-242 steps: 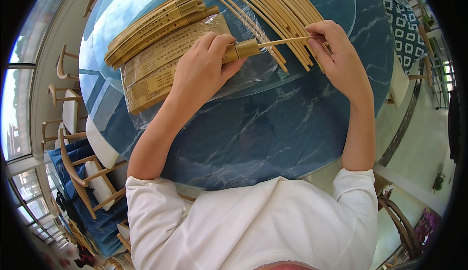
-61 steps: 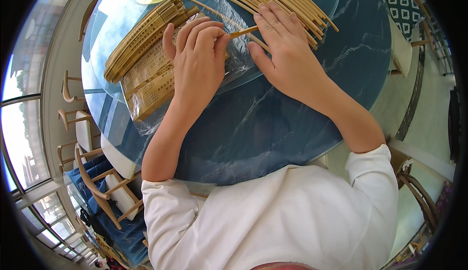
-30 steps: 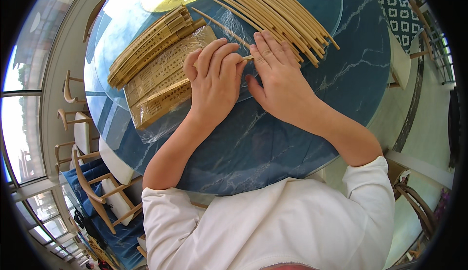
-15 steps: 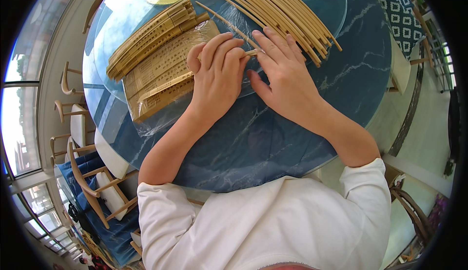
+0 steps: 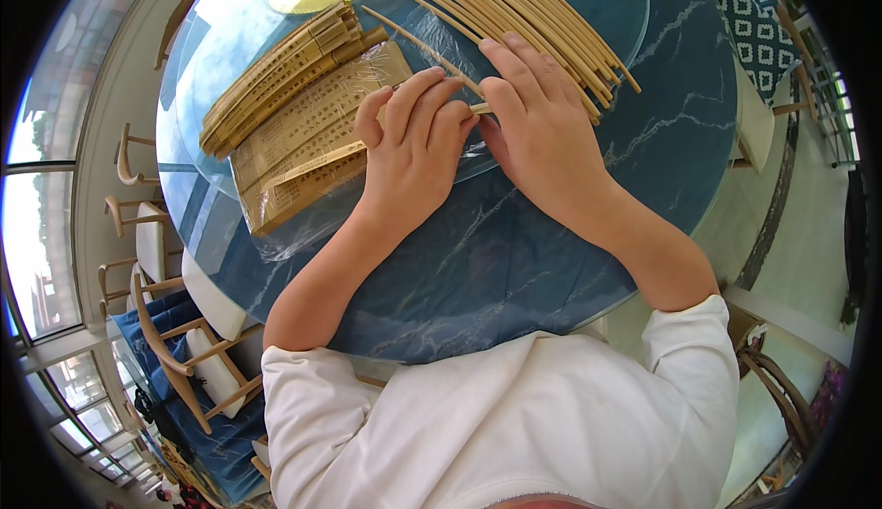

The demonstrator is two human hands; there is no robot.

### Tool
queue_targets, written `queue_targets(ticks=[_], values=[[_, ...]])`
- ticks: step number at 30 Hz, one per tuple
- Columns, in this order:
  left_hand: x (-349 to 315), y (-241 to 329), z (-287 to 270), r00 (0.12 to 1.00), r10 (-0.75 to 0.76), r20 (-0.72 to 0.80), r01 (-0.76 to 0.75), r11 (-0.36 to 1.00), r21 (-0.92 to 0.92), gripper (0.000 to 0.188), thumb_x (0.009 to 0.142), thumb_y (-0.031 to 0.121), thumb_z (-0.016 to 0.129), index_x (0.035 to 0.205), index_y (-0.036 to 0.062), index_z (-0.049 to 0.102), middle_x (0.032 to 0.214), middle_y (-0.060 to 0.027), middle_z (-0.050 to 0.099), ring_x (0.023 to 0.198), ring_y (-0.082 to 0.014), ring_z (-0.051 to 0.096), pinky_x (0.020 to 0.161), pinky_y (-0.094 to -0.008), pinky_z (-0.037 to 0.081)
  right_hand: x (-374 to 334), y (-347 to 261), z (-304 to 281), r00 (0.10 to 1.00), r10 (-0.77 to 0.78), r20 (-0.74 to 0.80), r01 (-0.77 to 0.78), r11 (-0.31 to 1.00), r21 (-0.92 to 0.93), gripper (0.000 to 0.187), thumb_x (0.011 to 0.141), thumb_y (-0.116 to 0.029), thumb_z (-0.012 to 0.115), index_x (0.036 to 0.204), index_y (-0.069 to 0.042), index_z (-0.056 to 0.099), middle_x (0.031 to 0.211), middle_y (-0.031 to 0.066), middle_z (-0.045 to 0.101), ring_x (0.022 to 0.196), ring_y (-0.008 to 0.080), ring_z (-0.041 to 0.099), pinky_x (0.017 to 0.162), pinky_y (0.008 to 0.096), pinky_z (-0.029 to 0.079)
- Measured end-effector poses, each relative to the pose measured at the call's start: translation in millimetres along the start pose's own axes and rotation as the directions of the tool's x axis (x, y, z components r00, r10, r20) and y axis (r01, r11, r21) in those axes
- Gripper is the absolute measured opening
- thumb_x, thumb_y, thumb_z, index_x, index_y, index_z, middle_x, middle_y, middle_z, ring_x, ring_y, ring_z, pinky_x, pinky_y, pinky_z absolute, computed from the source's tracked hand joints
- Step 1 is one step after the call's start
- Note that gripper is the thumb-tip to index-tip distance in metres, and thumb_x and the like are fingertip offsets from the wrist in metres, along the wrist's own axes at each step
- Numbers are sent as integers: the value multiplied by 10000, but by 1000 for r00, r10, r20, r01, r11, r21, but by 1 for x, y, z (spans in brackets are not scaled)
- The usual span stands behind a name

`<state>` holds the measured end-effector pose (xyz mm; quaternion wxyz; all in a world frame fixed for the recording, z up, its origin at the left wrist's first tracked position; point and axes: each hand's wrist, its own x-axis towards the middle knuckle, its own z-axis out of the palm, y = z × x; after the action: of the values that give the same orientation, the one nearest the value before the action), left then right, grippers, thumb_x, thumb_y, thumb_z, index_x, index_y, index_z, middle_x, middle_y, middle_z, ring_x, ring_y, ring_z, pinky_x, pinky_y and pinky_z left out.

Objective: The person assembles thin bamboo sticks by inserting them into a perforated bamboo frame. They repeatedly pick up sticks, align them with the frame, and push them through the holes, then place the assembled units on the table.

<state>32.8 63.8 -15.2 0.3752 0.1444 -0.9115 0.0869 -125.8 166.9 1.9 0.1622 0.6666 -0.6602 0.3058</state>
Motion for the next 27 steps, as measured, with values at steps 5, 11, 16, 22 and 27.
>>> queue_targets(ticks=[5, 11, 16, 22, 27], values=[[2, -1, -3, 1000, 1, 6, -1, 1000, -29, 297, 900, 133, 819, 1131, 145, 633, 1302, 0, 696, 1332, -218, 595, 1122, -431, 365, 0, 6, 3, 990, -136, 20, 138, 986, -98, 167, 949, -121, 669, 1079, -54, 748, 1382, 107, 700, 1430, 294, 553, 1255, 528, 347], [-2, -13, -31, 964, -165, 211, 177, 983, -41, 366, 977, 165, 768, 1326, 111, 676, 1294, -51, 734, 1307, -239, 645, 1248, -507, 356, 5, 24, 1, 994, -106, -10, 102, 978, -182, 172, 913, -130, 719, 1057, -57, 778, 1326, 83, 737, 1354, 270, 618, 1269, 544, 324], [-23, -39, -46, 964, -189, 185, 195, 981, -15, 288, 1006, 154, 730, 1292, 122, 721, 1324, -43, 746, 1281, -233, 677, 1225, -498, 398, 8, 32, -8, 994, -104, 17, 105, 977, -187, 174, 898, -130, 779, 1054, -55, 787, 1240, 80, 771, 1290, 267, 663, 1274, 552, 309], [-32, -32, -40, 926, -315, 206, 316, 948, 30, 374, 1060, 230, 661, 1403, 81, 673, 1416, -92, 700, 1366, -267, 620, 1228, -488, 395, 5, 42, -8, 996, -76, 38, 81, 981, -177, 202, 942, -105, 741, 1127, -41, 788, 1256, 97, 769, 1288, 277, 666, 1260, 568, 328], [-37, -26, -40, 909, -314, 276, 293, 949, 113, 519, 1091, 356, 601, 1497, 34, 589, 1530, -127, 614, 1467, -297, 525, 1260, -497, 346, 1, 36, 0, 995, -19, 98, 25, 998, -59, 375, 986, -118, 676, 1351, -41, 702, 1408, 127, 700, 1379, 311, 608, 1247, 584, 337]])
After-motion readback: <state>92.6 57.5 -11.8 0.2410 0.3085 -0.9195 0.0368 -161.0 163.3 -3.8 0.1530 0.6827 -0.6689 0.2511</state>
